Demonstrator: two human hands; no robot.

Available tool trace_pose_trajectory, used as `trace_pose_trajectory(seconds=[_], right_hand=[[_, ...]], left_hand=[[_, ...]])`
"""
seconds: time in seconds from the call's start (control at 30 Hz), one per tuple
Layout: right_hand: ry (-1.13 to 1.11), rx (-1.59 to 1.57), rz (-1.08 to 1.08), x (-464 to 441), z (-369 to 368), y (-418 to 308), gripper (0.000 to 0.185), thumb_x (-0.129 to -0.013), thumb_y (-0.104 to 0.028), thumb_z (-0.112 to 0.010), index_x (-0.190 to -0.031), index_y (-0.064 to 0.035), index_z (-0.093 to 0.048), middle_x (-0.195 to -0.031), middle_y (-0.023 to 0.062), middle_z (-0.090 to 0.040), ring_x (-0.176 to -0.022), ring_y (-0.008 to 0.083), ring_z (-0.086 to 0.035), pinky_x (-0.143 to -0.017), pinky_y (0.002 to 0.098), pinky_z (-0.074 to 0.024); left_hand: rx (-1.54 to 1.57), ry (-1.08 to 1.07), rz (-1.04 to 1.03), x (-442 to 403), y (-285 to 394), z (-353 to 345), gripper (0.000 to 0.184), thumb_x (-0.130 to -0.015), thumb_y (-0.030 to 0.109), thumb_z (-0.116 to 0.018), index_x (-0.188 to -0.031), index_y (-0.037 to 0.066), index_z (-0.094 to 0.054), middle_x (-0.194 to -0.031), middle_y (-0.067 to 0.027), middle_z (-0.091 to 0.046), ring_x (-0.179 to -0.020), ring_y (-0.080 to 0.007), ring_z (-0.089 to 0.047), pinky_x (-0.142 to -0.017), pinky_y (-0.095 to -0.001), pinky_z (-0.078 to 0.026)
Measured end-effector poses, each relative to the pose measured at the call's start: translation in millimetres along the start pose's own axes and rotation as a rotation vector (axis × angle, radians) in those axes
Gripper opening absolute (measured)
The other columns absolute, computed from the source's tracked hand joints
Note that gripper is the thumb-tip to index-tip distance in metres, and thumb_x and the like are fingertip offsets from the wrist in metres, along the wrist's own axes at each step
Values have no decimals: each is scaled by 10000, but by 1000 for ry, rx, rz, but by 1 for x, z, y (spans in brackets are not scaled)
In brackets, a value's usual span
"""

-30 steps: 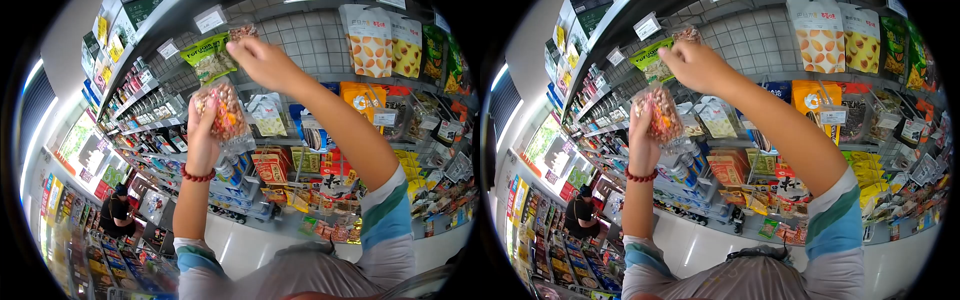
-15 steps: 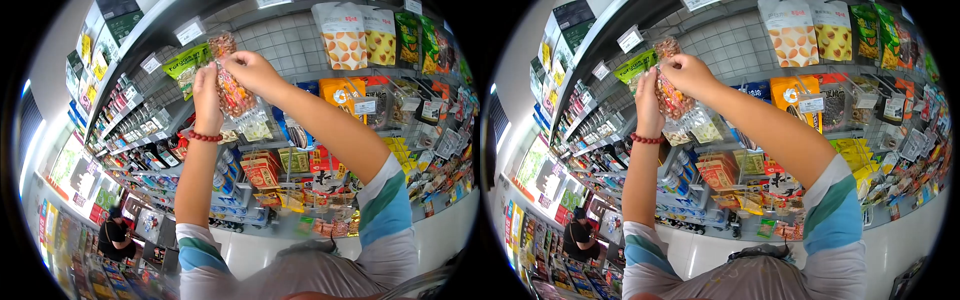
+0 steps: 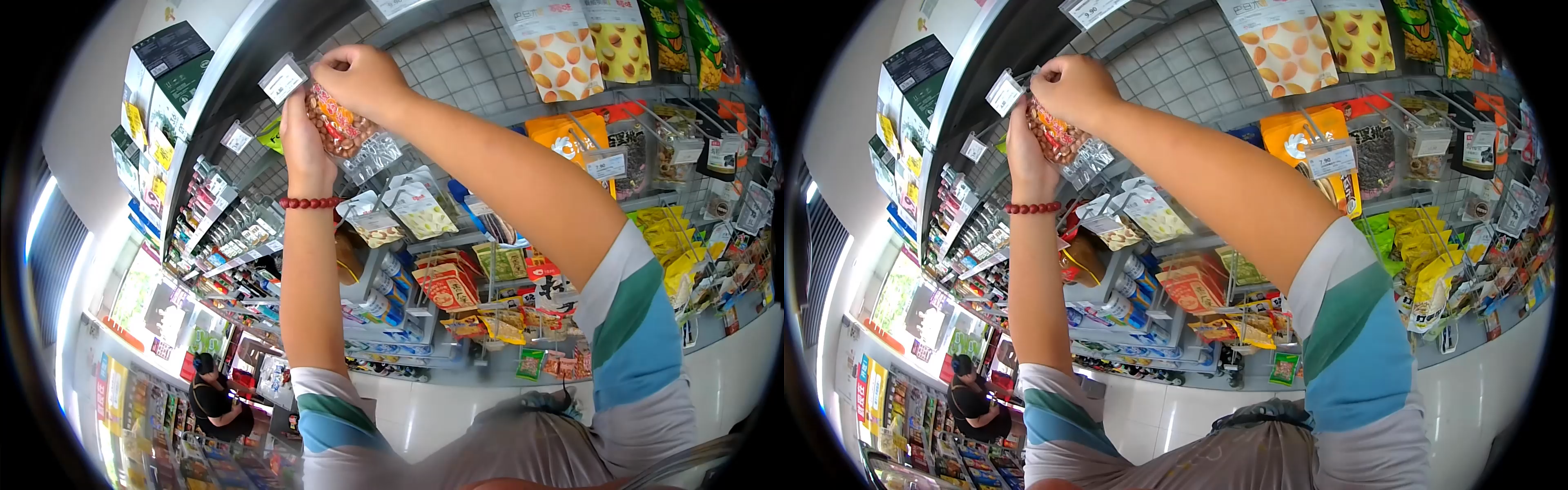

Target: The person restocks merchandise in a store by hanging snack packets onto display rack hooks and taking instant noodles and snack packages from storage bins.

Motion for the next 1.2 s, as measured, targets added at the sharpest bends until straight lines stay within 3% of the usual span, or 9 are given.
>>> trace_pose_trajectory(seconds=[0.43,0.57,0.67,0.73,0.77,0.87,0.97,1.07,1.2], right_hand=[[26,299,-38,-7,7,19,415,-851,-416,-651,-948,-22,-738,-851,161,-730,-803,294,-710,-761,357,-543],[14,493,100,2,13,2,404,-870,-374,-591,-892,13,-706,-875,247,-695,-868,421,-675,-811,488,-542],[92,595,231,9,21,-12,291,-878,-278,-611,-920,5,-663,-886,207,-695,-853,390,-666,-794,457,-526],[427,335,342,74,56,-73,167,-895,-99,-598,-985,12,-511,-931,169,-536,-850,292,-556,-794,395,-457],[414,255,360,81,55,-66,166,-888,-124,-613,-982,-1,-551,-918,150,-584,-840,288,-583,-790,390,-472],[294,-97,238,156,44,-64,198,-905,-77,-643,-1056,-24,-525,-925,35,-524,-833,133,-487,-769,288,-427],[28,-47,290,257,19,-48,142,-921,-2,-544,-1056,-20,-503,-1009,89,-525,-887,159,-493,-806,286,-429],[-324,-153,-87,343,-6,-5,149,-924,-22,-526,-1058,-4,-465,-999,130,-485,-901,212,-481,-838,333,-421],[-610,-244,-202,415,-41,19,188,-899,4,-559,-1061,0,-464,-1005,140,-491,-914,225,-488,-862,348,-423]], left_hand=[[-214,87,39,-13,-23,20,357,-1026,305,-515,-1169,-15,-583,-1129,-137,-669,-927,-210,-697,-796,-361,-582],[-516,206,-58,4,-19,34,615,-939,438,-652,-1205,-85,-471,-1002,-118,-617,-882,-130,-576,-770,-269,-499],[-551,149,-132,18,-25,43,672,-907,380,-709,-1267,-98,-402,-1101,-167,-586,-930,-153,-581,-775,-282,-509],[-635,146,-189,31,-29,51,674,-898,360,-724,-1268,-98,-395,-1138,-185,-575,-936,-162,-586,-773,-285,-512],[-710,156,-268,39,-26,51,631,-891,330,-728,-1250,-84,-417,-1115,-174,-566,-923,-171,-581,-784,-300,-510],[-911,214,-421,82,-18,58,500,-895,234,-734,-1238,-20,-474,-1120,-140,-554,-946,-196,-582,-800,-310,-516],[-728,242,-320,170,-5,78,301,-885,106,-649,-1126,-3,-505,-1008,-124,-535,-874,-204,-562,-792,-337,-486],[-742,261,-240,264,-5,73,193,-887,2,-590,-1063,23,-515,-957,-96,-543,-862,-180,-565,-770,-310,-478],[-961,417,-82,369,2,110,193,-893,-33,-585,-1068,3,-513,-985,-103,-557,-906,-174,-582,-809,-309,-488]])
Point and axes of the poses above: each hand's wrist, its own x-axis away from the middle knuckle, its own z-axis out of the back of the hand, y = z × x, the point moved 7 cm from there along -x, towards the middle knuckle
